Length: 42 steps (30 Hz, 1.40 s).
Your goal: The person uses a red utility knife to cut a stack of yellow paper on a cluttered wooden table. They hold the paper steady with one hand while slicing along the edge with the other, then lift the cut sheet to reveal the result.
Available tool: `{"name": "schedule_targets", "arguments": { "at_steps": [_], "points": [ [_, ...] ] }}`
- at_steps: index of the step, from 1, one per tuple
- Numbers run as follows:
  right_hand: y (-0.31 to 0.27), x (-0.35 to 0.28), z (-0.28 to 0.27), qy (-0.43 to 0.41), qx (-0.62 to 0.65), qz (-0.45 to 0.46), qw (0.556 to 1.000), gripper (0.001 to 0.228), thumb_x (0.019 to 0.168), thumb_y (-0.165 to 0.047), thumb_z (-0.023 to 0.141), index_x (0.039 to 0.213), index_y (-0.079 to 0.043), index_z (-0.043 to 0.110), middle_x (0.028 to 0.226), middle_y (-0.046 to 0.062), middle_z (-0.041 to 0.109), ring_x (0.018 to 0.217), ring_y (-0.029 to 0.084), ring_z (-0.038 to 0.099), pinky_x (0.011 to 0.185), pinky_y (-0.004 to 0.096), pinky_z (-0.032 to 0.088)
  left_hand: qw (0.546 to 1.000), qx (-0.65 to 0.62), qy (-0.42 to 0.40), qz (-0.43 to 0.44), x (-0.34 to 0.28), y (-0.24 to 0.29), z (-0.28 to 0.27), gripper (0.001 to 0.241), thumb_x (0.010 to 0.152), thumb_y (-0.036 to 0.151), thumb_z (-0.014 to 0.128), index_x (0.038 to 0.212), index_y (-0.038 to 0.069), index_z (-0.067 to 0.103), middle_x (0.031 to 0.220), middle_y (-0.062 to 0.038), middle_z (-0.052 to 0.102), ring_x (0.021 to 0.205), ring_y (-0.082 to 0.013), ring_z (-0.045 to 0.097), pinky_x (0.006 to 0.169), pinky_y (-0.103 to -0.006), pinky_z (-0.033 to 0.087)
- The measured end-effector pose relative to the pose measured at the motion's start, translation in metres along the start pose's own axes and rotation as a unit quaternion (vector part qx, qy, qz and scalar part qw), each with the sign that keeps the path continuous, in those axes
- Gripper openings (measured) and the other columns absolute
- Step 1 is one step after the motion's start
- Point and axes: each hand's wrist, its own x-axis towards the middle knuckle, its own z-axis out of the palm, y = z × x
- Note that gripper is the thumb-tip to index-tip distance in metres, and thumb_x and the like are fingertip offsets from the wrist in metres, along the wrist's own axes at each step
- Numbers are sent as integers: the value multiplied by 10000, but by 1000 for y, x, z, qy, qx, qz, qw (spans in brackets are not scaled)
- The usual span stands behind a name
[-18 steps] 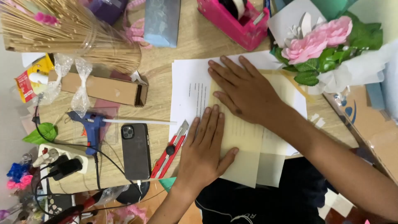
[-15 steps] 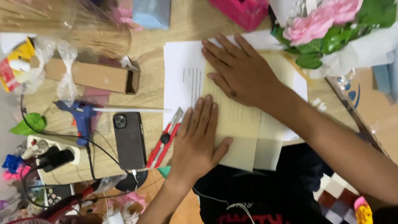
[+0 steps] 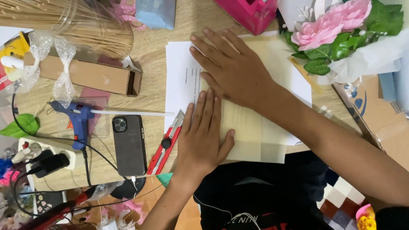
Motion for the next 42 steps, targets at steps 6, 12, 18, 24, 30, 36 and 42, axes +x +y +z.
{"name": "schedule_targets", "arguments": {
  "at_steps": [6, 12, 18, 24, 30, 36, 42],
  "points": [
    [-10, 9, 29, -57, 169, 72, 981, 486, 1140, -296, 450, 1506, 17, 525, 1632, 187, 381, 1518, 364, 316, 1237, 527, 233, 1000, -28, 13, 3, 9, -8, -6, 651, 1038, 357, 456, 1502, -99, 430, 1551, -244, 492, 1502, -345, 378, 1281, -453, 205],
    [-10, 1, 23, -24, 155, 118, 981, 489, 1144, -325, 520, 1509, 0, 542, 1599, 178, 459, 1493, 353, 395, 1244, 494, 249, 996, -82, 29, 14, 6, -11, -12, 594, 1033, 305, 497, 1465, -102, 474, 1561, -276, 446, 1485, -387, 411, 1257, -489, 291],
    [-3, -1, 17, -74, 148, 112, 980, 555, 1150, -380, 436, 1574, -23, 464, 1658, 179, 354, 1533, 364, 311, 1245, 555, 184, 997, -77, 21, 13, 7, -10, -12, 616, 1024, 313, 501, 1466, -113, 464, 1567, -284, 428, 1486, -392, 406, 1250, -500, 303],
    [-5, -2, 20, -53, 111, 110, 986, 540, 1132, -404, 452, 1542, -58, 516, 1633, 154, 416, 1512, 334, 377, 1235, 539, 232, 995, -90, 37, 16, 7, -9, -13, 601, 1025, 298, 495, 1457, -119, 464, 1562, -295, 426, 1484, -406, 405, 1248, -505, 310],
    [-4, -2, 21, -72, 125, 117, 983, 576, 1127, -432, 394, 1566, -66, 468, 1656, 150, 370, 1532, 323, 334, 1251, 519, 184, 994, -105, 34, 15, 5, -9, -13, 597, 1016, 291, 493, 1471, -94, 455, 1576, -268, 423, 1501, -399, 378, 1251, -511, 291],
    [-9, -3, 10, 2, 126, 142, 982, 475, 1090, -377, 549, 1452, -73, 589, 1552, 168, 508, 1445, 373, 453, 1209, 529, 315, 993, -112, 36, 19, -1, -8, -16, 570, 1012, 297, 502, 1477, -31, 485, 1579, -245, 435, 1490, -382, 404, 1230, -501, 302],
    [26, 3, -13, 55, -141, 310, 939, 495, 990, -524, 770, 1228, -118, 618, 1197, 133, 587, 986, 283, 575, 805, 374, 502, 991, -121, 54, 9, -2, -8, -15, 579, 992, 287, 519, 1482, -20, 479, 1590, -236, 420, 1496, -396, 393, 1229, -497, 312]
  ]
}}
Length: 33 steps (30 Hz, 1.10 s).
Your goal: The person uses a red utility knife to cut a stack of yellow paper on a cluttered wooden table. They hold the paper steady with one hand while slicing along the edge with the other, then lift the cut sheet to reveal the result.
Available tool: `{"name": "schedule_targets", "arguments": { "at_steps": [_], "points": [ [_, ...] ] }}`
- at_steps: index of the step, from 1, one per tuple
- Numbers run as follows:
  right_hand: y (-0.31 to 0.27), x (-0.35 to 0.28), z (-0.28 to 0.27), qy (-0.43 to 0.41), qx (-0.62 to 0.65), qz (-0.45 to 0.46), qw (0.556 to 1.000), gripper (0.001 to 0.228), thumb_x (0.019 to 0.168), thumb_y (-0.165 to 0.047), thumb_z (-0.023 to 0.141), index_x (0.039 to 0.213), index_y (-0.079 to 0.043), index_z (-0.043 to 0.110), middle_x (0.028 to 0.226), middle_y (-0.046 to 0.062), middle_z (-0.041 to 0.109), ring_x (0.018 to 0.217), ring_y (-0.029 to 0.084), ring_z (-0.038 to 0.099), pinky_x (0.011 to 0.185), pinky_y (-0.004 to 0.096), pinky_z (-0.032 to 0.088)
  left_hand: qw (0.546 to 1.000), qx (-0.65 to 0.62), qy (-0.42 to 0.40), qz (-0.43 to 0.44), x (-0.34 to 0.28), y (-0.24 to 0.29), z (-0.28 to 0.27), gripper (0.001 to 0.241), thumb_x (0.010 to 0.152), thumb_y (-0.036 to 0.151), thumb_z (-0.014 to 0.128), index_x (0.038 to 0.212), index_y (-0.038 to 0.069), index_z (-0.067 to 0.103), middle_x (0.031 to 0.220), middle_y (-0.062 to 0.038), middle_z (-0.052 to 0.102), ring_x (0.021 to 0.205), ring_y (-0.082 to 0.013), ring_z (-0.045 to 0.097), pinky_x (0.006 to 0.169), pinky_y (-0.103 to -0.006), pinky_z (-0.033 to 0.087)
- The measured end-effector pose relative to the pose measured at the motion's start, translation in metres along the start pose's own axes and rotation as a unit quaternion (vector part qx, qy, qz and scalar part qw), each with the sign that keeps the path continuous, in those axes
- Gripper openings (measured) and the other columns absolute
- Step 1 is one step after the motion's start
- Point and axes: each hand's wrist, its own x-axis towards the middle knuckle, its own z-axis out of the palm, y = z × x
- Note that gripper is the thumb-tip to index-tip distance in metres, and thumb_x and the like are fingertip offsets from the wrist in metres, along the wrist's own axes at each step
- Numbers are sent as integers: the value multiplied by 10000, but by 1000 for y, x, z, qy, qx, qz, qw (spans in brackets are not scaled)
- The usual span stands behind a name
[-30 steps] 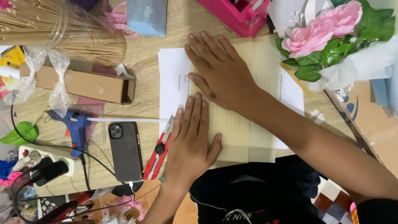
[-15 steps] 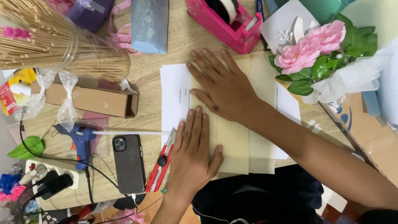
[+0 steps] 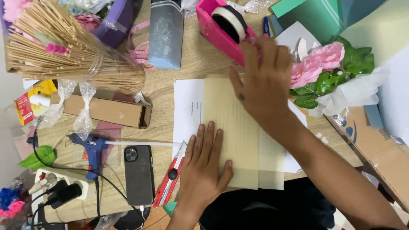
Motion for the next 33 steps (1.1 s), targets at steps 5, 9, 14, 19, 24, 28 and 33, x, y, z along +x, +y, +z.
{"name": "schedule_targets", "arguments": {
  "at_steps": [5, 9, 14, 19, 24, 28, 33],
  "points": [
    [21, 19, 13, -29, 75, -19, 997, 660, 833, -211, 863, 1377, -20, 543, 1211, 179, 534, 911, 309, 502, 737, 412, 438, 1000, -1, -1, -6, -1, 0, 0, 594, 1011, 292, 502, 1509, -24, 436, 1610, -234, 388, 1514, -392, 363, 1242, -496, 287],
    [23, 43, 61, -86, 37, 5, 996, 837, 732, -237, 921, 1425, -140, 462, 1324, 148, 464, 977, 364, 577, 807, 444, 501, 1000, 13, -1, -10, 4, 1, 5, 603, 1016, 298, 503, 1512, -36, 424, 1613, -245, 373, 1516, -403, 350, 1250, -495, 284],
    [10, 46, 21, -121, -46, -11, 992, 739, 933, -401, 746, 1554, -137, 444, 1500, 135, 424, 1146, 315, 506, 917, 416, 471, 998, 60, -6, -36, 8, 0, 19, 650, 995, 332, 496, 1536, -16, 406, 1638, -215, 342, 1536, -368, 309, 1261, -461, 250],
    [-33, -27, -4, -104, 121, -107, 981, 495, 1040, -387, 555, 1487, -175, 552, 1553, 96, 502, 1325, 325, 532, 1042, 507, 455, 999, 28, -17, -35, 13, 1, 14, 647, 984, 340, 500, 1522, -12, 426, 1627, -223, 361, 1525, -384, 323, 1250, -479, 252],
    [-40, -40, -9, -124, 277, -120, 945, 404, 1056, -360, 539, 1390, -154, 635, 1548, 153, 491, 1425, 390, 457, 1190, 545, 316, 998, -48, 1, -32, 19, 5, 4, 568, 992, 245, 523, 1434, -109, 481, 1528, -330, 447, 1496, -431, 346, 1246, -494, 262],
    [-34, -44, 5, -162, 258, -125, 944, 449, 1059, -383, 481, 1460, -202, 570, 1611, 127, 419, 1482, 360, 381, 1212, 526, 262, 999, -33, 10, -36, 19, 6, 6, 581, 1007, 264, 504, 1466, -87, 459, 1547, -289, 450, 1502, -410, 351, 1246, -492, 270],
    [-35, -45, 4, -149, 240, -134, 950, 461, 1065, -414, 470, 1457, -195, 572, 1609, 121, 433, 1481, 357, 388, 1203, 535, 282, 999, -24, 3, -41, 16, 6, 8, 580, 1011, 285, 507, 1466, -72, 468, 1564, -286, 425, 1508, -403, 339, 1246, -489, 266]
  ]
}}
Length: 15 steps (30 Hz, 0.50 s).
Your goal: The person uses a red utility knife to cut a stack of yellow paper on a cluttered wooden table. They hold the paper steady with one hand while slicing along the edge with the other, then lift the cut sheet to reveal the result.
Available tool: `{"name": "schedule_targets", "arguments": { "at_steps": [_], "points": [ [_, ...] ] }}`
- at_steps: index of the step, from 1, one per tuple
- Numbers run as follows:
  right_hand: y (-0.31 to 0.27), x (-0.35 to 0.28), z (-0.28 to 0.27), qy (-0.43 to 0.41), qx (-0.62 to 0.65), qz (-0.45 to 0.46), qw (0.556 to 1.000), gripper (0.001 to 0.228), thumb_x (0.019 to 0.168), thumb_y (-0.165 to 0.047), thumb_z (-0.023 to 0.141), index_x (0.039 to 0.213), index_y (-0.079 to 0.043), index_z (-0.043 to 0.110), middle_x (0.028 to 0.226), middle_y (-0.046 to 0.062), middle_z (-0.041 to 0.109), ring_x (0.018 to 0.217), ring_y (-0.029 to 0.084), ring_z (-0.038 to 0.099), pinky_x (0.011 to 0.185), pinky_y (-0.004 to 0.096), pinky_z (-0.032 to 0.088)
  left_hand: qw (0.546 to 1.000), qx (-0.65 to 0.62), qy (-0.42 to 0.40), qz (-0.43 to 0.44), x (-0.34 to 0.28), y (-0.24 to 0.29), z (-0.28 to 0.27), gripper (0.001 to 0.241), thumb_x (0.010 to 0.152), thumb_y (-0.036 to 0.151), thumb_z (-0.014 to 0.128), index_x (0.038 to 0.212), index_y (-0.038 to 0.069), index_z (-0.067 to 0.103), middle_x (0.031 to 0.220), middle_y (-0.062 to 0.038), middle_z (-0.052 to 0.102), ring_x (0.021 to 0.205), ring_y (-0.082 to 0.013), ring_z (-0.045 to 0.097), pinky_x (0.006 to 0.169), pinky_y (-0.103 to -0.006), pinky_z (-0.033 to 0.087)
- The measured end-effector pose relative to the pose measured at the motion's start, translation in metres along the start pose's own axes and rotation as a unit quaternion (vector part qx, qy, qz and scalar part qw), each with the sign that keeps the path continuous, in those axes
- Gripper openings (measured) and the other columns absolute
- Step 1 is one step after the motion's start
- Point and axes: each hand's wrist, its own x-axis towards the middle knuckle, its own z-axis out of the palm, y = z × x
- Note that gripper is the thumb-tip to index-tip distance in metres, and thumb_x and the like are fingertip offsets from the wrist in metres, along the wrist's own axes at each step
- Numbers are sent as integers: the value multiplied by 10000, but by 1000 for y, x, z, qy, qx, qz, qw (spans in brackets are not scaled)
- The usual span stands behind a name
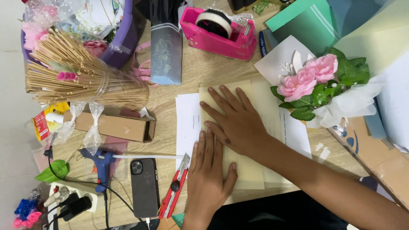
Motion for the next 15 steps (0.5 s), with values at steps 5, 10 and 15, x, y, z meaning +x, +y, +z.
{"name": "schedule_targets", "arguments": {
  "at_steps": [5, 10, 15],
  "points": [
    [3, 0, -1, 26, -22, -11, 999, 427, 1061, -396, 515, 1436, -214, 605, 1579, 98, 483, 1450, 329, 442, 1183, 513, 332, 1000, 23, -11, 7, -1, 0, 1, 613, 1038, 344, 485, 1473, -88, 452, 1574, -289, 410, 1510, -399, 339, 1253, -482, 245],
    [4, 7, 2, 41, -75, -32, 996, 431, 1049, -454, 521, 1414, -254, 633, 1541, 56, 549, 1404, 271, 518, 1135, 455, 393, 998, 64, -6, 0, -5, -1, 3, 675, 1044, 390, 475, 1492, -110, 407, 1585, -306, 381, 1517, -391, 328, 1259, -467, 238],
    [4, 8, 6, 43, -117, -35, 992, 472, 1067, -483, 469, 1467, -267, 596, 1566, 50, 519, 1421, 291, 498, 1165, 487, 366, 997, 68, 23, 17, -5, 1, 0, 659, 1041, 389, 499, 1468, -110, 446, 1568, -298, 413, 1497, -389, 367, 1250, -467, 263]
  ]
}}
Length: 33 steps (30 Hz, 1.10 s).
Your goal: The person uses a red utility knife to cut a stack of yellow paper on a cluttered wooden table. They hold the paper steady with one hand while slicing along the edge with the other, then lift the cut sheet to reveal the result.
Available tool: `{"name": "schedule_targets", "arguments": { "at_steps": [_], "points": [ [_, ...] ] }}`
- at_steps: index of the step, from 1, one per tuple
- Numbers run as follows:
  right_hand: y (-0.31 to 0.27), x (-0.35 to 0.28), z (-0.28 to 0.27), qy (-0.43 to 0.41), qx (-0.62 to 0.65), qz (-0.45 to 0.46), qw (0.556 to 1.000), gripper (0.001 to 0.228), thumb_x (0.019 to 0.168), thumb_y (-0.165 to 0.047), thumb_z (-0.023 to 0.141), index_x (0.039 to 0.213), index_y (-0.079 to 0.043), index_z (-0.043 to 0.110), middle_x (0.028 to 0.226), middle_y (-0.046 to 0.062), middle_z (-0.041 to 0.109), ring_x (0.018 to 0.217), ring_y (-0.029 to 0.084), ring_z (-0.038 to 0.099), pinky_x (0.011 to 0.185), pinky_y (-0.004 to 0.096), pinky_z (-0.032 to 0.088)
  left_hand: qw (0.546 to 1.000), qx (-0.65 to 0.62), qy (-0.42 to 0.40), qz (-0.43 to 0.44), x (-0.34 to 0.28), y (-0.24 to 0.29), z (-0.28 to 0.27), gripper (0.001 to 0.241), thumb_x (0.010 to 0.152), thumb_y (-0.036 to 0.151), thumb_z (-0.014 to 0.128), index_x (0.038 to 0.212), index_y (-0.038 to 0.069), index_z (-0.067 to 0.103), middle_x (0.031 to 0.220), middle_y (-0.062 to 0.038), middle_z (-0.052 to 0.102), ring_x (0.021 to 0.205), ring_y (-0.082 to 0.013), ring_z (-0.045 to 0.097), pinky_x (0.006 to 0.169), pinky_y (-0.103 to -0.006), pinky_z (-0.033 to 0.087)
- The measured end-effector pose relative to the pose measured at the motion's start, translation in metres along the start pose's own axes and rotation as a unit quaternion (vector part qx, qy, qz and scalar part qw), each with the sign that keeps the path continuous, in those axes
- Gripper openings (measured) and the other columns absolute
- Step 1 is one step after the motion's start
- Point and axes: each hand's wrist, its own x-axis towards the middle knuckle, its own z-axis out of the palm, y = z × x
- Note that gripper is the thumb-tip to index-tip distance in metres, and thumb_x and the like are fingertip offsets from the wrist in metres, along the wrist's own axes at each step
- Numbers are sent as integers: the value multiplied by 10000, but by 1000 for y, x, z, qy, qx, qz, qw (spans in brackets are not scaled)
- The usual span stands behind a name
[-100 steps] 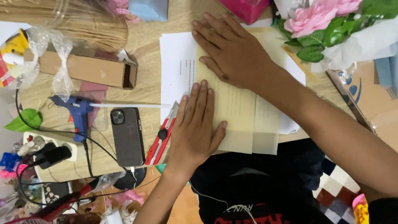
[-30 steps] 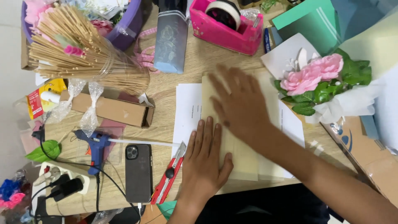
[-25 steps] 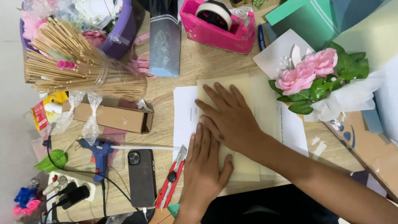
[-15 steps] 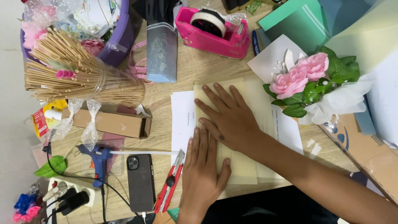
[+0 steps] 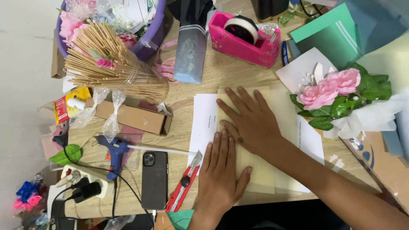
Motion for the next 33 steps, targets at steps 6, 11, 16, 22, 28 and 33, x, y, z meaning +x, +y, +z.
{"name": "schedule_targets", "arguments": {
  "at_steps": [6, 11, 16, 22, 28, 33],
  "points": [
    [6, 2, 1, -50, 81, 4, 995, 520, 1065, -489, 426, 1513, -242, 518, 1640, 74, 405, 1502, 314, 376, 1222, 525, 243, 999, -35, -24, -19, 0, 0, -3, 717, 1040, 430, 496, 1505, -104, 383, 1608, -296, 344, 1527, -389, 302, 1262, -466, 227],
    [7, 2, 1, -58, 80, 1, 995, 535, 1061, -503, 415, 1518, -240, 509, 1649, 76, 386, 1506, 317, 365, 1217, 532, 245, 998, -50, -37, -23, 0, 0, -2, 732, 1035, 427, 491, 1514, -109, 356, 1618, -301, 319, 1537, -385, 275, 1269, -460, 197],
    [10, 3, -1, -55, 89, -15, 994, 546, 1057, -503, 439, 1515, -215, 513, 1642, 99, 394, 1508, 329, 360, 1198, 545, 271, 998, -26, -41, -30, -1, 1, 1, 744, 1035, 455, 480, 1520, -96, 358, 1628, -285, 308, 1543, -367, 263, 1273, -438, 183],
    [11, 7, -7, -22, 127, 17, 991, 438, 1058, -420, 508, 1404, -180, 630, 1571, 121, 484, 1457, 339, 438, 1209, 542, 246, 998, -11, -45, -44, -3, 2, 6, 755, 1027, 484, 479, 1529, -69, 367, 1646, -248, 295, 1544, -356, 263, 1267, -435, 187],
    [12, 7, -6, 19, 113, 42, 993, 382, 1034, -407, 586, 1310, -171, 705, 1472, 125, 580, 1349, 364, 530, 1121, 617, 328, 998, -1, -39, -53, -4, 2, 9, 762, 1011, 496, 493, 1531, -49, 379, 1642, -236, 319, 1534, -356, 292, 1258, -437, 205],
    [11, 4, -3, 17, 71, 28, 997, 420, 1048, -447, 558, 1383, -218, 661, 1509, 123, 550, 1392, 368, 512, 1149, 644, 300, 997, 11, -39, -67, -6, 3, 15, 774, 1005, 514, 466, 1539, -39, 369, 1647, -222, 317, 1545, -339, 269, 1264, -438, 173]
  ]
}}
